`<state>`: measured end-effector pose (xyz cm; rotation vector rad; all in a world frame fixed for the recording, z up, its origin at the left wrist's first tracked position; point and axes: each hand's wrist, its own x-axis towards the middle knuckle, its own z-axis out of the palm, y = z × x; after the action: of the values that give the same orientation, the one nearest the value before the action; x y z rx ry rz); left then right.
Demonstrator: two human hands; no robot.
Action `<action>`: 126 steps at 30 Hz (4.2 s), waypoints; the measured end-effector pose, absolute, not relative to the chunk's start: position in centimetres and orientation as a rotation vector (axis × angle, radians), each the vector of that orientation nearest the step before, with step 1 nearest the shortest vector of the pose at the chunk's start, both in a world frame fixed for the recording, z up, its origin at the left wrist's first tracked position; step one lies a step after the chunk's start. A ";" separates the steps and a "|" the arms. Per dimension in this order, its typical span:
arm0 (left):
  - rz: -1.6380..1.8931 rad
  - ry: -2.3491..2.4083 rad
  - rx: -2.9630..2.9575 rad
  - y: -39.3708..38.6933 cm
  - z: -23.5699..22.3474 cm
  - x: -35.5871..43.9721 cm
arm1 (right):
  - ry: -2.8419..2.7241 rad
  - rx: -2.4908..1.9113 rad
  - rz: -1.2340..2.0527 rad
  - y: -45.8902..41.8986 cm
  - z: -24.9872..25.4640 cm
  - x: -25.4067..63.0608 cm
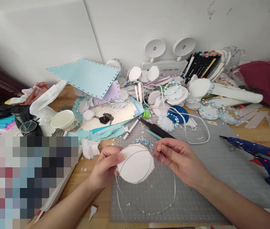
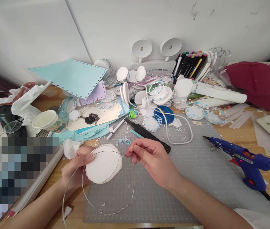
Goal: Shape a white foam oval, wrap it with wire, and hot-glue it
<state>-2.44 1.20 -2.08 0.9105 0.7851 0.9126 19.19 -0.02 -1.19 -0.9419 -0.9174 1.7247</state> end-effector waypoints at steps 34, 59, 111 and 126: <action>0.992 0.768 1.027 0.6 -3.0 -2.2 | -1.046 -0.750 1.920 -0.4 -1.3 18.9; 0.749 0.414 1.247 1.1 -2.2 -1.8 | -1.210 -0.767 2.034 -1.2 -2.9 19.5; 0.829 0.380 0.824 0.0 -2.1 -0.6 | -2.060 -0.725 0.148 -2.4 -1.0 17.8; 0.705 0.355 0.757 0.2 -2.1 -0.8 | -2.192 -0.564 0.213 -2.4 -0.8 19.1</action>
<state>-0.80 0.17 -2.07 0.7567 0.3548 0.7050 19.09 -2.37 -0.83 -0.5641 -2.1924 0.2128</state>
